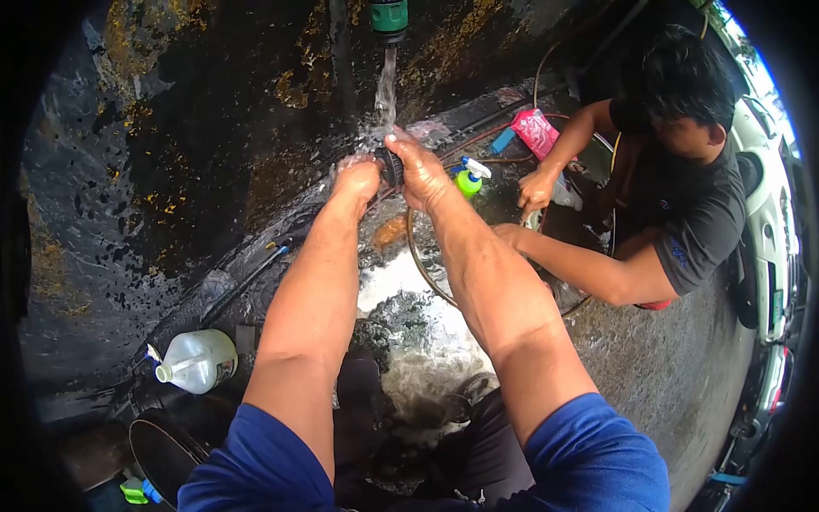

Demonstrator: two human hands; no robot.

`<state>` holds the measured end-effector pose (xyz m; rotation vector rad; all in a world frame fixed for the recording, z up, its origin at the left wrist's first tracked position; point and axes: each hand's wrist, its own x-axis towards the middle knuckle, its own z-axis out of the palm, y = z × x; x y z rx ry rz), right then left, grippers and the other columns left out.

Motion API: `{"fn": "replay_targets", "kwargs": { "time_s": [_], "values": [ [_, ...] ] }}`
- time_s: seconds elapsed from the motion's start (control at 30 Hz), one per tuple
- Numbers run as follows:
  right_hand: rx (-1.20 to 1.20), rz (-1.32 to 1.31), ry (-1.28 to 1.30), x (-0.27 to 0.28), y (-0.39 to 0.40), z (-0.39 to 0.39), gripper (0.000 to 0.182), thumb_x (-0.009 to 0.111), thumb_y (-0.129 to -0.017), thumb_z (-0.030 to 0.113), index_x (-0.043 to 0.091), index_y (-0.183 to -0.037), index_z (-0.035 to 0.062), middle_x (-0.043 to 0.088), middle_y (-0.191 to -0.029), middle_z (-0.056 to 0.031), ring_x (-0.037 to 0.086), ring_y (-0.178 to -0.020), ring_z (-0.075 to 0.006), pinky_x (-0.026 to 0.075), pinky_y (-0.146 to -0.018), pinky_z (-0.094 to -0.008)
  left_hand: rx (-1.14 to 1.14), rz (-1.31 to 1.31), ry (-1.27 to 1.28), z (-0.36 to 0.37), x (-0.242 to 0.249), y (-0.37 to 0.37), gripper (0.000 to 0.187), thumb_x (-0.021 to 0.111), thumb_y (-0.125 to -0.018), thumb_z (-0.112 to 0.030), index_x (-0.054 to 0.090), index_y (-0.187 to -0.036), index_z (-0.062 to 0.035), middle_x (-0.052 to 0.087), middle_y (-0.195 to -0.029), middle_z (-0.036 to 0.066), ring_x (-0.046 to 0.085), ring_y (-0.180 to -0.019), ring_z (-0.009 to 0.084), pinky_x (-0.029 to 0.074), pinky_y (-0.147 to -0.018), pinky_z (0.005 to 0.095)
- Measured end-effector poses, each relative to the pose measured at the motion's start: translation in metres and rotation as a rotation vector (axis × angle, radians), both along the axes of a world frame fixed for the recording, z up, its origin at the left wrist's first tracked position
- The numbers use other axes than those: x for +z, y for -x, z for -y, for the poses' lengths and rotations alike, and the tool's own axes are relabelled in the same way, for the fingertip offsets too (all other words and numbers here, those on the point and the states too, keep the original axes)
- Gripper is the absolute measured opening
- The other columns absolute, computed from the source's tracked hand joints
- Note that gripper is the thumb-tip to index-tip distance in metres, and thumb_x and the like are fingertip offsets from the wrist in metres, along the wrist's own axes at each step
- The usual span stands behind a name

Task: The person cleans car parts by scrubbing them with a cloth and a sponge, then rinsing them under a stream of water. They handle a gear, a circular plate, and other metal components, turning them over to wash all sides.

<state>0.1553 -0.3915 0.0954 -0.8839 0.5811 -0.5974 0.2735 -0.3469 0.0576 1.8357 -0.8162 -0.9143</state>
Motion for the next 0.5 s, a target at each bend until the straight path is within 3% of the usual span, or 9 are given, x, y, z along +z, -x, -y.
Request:
{"fn": "replay_targets", "kwargs": {
  "time_s": [0.13,0.2,0.37,0.43,0.47,0.5],
  "values": [
    [0.065,-0.028,-0.055,0.007,0.003,-0.001,0.044,0.061,-0.087,0.033,0.050,-0.126,0.0161,0.060,-0.104,-0.0040,0.058,-0.082,-0.0153,0.048,-0.066,-0.0329,0.232,0.309,0.220,-0.009,0.012,0.002,0.022,0.058,-0.084,-0.017,0.067,-0.096,-0.0007,0.066,-0.092,0.017,0.064,-0.090,0.0259,0.048,-0.081,0.0354],
    [0.056,-0.041,-0.054,0.013,0.002,-0.006,0.037,0.059,-0.088,0.039,0.055,-0.118,0.0180,0.061,-0.104,-0.0051,0.060,-0.081,-0.0173,0.050,-0.066,-0.0363,0.214,0.420,0.343,-0.014,0.019,0.001,0.020,0.059,-0.083,-0.015,0.067,-0.096,-0.0026,0.065,-0.094,0.016,0.064,-0.091,0.0280,0.049,-0.081,0.0360],
    [0.198,-0.083,-0.272,0.028,0.004,-0.007,0.043,0.055,-0.086,0.051,0.056,-0.113,0.0170,0.063,-0.099,-0.0062,0.062,-0.084,-0.0211,0.052,-0.065,-0.0445,0.155,0.697,0.662,-0.018,0.032,-0.001,0.018,0.064,-0.077,-0.012,0.069,-0.094,-0.0073,0.064,-0.098,0.014,0.062,-0.091,0.0316,0.050,-0.079,0.0363],
    [0.214,-0.093,-0.243,0.030,0.001,-0.004,0.042,0.055,-0.087,0.050,0.057,-0.112,0.0157,0.064,-0.096,-0.0057,0.062,-0.081,-0.0206,0.052,-0.063,-0.0420,0.174,0.619,0.727,-0.019,0.036,-0.001,0.020,0.065,-0.079,-0.013,0.067,-0.097,-0.0053,0.065,-0.092,0.011,0.064,-0.086,0.0266,0.051,-0.076,0.0339],
    [0.211,-0.063,-0.174,0.030,0.000,-0.005,0.036,0.057,-0.087,0.039,0.055,-0.112,0.0129,0.064,-0.093,-0.0055,0.062,-0.077,-0.0198,0.052,-0.057,-0.0374,0.204,0.385,0.528,-0.020,0.038,0.001,0.022,0.065,-0.080,-0.015,0.066,-0.099,-0.0031,0.065,-0.089,0.009,0.064,-0.083,0.0240,0.050,-0.076,0.0320],
    [0.210,-0.062,-0.172,0.027,-0.001,-0.005,0.036,0.057,-0.087,0.039,0.055,-0.112,0.0129,0.064,-0.093,-0.0055,0.062,-0.077,-0.0198,0.052,-0.057,-0.0374,0.230,0.152,0.328,-0.021,0.041,0.002,0.024,0.065,-0.082,-0.016,0.065,-0.101,-0.0009,0.065,-0.086,0.007,0.064,-0.081,0.0214,0.050,-0.075,0.0302]
  ]
}}
